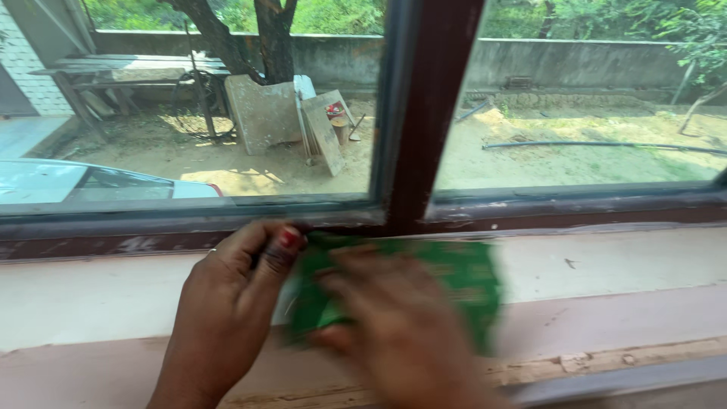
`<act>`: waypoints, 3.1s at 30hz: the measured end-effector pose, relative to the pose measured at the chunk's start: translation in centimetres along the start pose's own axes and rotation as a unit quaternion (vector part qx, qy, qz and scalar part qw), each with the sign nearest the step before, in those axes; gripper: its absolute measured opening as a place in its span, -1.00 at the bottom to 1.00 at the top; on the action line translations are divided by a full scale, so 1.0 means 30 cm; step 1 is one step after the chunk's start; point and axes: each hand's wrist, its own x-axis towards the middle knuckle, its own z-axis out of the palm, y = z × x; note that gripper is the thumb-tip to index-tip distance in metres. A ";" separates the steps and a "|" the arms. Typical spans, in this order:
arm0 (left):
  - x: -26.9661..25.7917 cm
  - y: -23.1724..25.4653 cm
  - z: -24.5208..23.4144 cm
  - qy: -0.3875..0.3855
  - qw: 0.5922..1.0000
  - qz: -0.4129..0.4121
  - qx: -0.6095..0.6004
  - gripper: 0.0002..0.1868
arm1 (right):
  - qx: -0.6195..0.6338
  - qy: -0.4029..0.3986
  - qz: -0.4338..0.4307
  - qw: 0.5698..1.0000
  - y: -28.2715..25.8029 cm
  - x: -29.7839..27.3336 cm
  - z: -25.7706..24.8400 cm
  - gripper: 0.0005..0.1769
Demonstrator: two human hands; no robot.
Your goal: The person wipes the window sill with a green patterned cloth, moving back and forth along the length of the sill. They use their left hand to steady themselves against the window frame while scrubbing with their right hand.
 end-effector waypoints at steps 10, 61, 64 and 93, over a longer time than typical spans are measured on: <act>0.007 0.071 0.002 0.015 0.981 0.063 0.181 -0.58 | -0.028 0.028 0.446 0.894 0.859 -0.514 -0.498 -0.61; 0.014 0.051 0.036 0.011 0.990 0.086 0.112 -0.59 | -0.039 0.111 0.088 0.989 0.101 -0.189 -0.088 -0.65; 0.010 0.040 0.041 0.007 0.989 0.109 0.102 -0.57 | -0.133 0.117 0.152 0.973 0.235 -0.296 -0.243 -0.70; -0.007 0.096 0.041 -0.009 0.982 0.077 0.170 -0.49 | -0.092 0.141 0.223 0.960 0.245 -0.314 -0.289 -0.77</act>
